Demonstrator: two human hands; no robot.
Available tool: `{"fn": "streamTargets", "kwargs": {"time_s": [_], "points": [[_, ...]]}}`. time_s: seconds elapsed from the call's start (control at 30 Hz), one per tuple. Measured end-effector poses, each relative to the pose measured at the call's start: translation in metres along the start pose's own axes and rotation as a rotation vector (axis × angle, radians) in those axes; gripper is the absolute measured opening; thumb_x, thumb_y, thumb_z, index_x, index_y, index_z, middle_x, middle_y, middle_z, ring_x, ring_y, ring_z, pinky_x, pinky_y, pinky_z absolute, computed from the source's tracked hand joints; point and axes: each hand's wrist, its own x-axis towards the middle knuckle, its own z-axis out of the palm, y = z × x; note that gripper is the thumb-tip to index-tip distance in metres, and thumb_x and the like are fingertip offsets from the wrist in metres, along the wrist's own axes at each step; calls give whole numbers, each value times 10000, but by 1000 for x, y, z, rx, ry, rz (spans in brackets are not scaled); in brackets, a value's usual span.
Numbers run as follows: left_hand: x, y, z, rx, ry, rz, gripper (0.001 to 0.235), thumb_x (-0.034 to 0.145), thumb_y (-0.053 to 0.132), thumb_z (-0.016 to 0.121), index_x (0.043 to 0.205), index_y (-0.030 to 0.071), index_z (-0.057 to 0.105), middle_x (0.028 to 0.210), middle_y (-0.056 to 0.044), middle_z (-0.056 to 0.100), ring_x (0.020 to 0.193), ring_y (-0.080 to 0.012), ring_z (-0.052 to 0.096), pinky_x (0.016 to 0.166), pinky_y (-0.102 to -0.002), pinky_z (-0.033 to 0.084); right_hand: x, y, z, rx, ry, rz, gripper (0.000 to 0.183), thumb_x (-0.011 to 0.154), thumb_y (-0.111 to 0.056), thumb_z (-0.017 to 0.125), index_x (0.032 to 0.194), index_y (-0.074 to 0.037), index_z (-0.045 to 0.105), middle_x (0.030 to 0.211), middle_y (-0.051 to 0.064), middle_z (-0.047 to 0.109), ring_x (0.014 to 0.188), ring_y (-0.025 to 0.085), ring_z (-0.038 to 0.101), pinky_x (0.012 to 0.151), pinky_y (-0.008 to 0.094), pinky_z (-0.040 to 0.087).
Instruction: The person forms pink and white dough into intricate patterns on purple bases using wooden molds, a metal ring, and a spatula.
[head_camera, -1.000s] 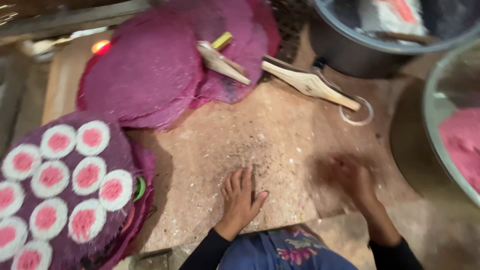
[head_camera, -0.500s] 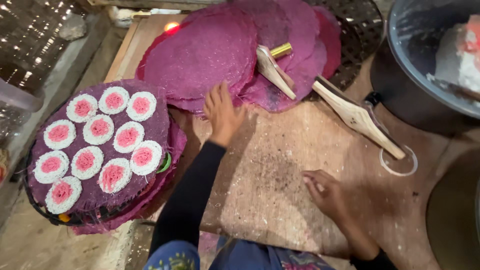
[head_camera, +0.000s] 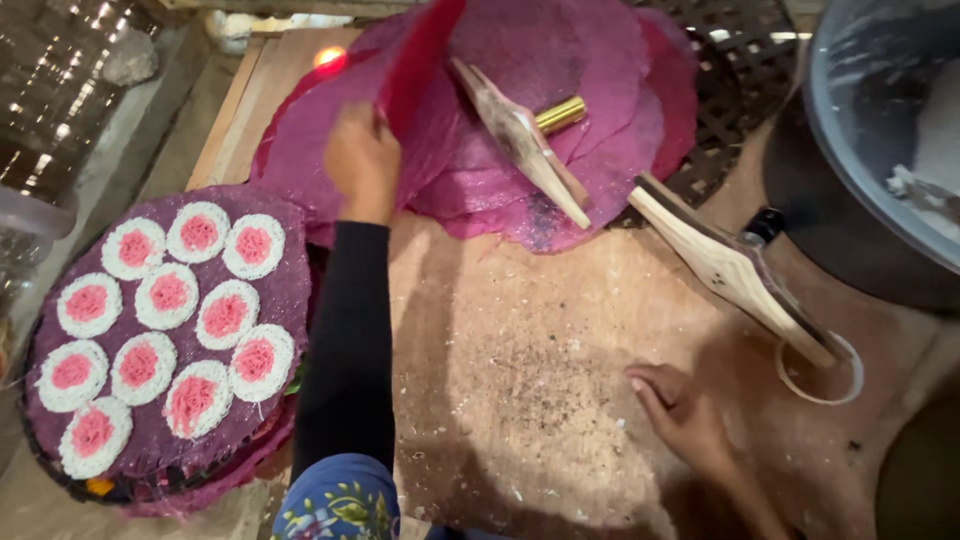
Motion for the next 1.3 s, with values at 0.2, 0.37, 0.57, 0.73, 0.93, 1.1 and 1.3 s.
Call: {"fn": "streamTargets", "kwargs": {"time_s": [0.2, 0.37, 0.57, 0.73, 0.93, 1.1, 1.3], "points": [[21, 4, -36, -69, 110, 15, 105, 879, 76, 673, 980, 54, 654, 997, -176, 655, 910, -443, 637, 731, -531, 500, 83, -36, 14, -114, -61, -321, 199, 955, -198, 695, 1103, -87, 770, 1045, 86, 780, 919, 205, 756, 808, 307, 580], [-12, 26, -28, -138, 35, -100, 100, 899, 56, 657, 998, 55, 650, 1039, -187, 649, 939, -445, 634, 760, -532, 499, 220, -93, 80, -121, -66, -513, 312, 982, -226, 700, 1226, -32, 691, 1141, 177, 699, 1053, 335, 684, 899, 407, 546], [-26, 31, -32, -185, 59, -110, 225, 887, 54, 630, 1109, 62, 671, 1114, -178, 659, 977, -441, 643, 774, -504, 520, 354, -146, 175, -480, -16, -604, 663, 905, -497, 678, 1468, -173, 543, 1529, 245, 423, 1390, 465, 397, 1118, 585, 335], [-30, 32, -40, -188, 51, -128, 274, 886, 69, 627, 1157, 60, 670, 1143, -179, 655, 992, -434, 642, 784, -484, 527, 362, -121, 204, -761, -17, -604, 649, 905, -589, 565, 1477, -282, 552, 1586, 168, 404, 1455, 493, 283, 1134, 756, 142], [-31, 37, -45, -287, 142, -192, 249, 916, 57, 600, 1158, 39, 657, 1113, -173, 661, 1011, -405, 660, 840, -452, 533, 365, -111, 211, -843, -110, -516, 664, 888, -597, 565, 1467, -273, 534, 1559, 189, 394, 1431, 506, 280, 1104, 754, 121], [-21, 39, -54, -288, 255, -93, 261, 919, 23, 575, 1170, -1, 644, 1139, -204, 649, 1082, -418, 628, 925, -450, 513, 403, -129, 230, -914, -127, -336, 563, 1037, -576, 556, 1469, -217, 593, 1535, 91, 508, 1480, 285, 406, 1259, 508, 235], [-31, 40, -63, -392, 319, -126, 255, 904, -18, 529, 1133, -18, 639, 1077, -208, 630, 1023, -402, 622, 912, -455, 508, 443, -144, 261, -802, -226, -532, 735, 866, -643, 574, 1512, -309, 467, 1641, 122, 285, 1511, 448, 152, 1163, 720, 73]]}}
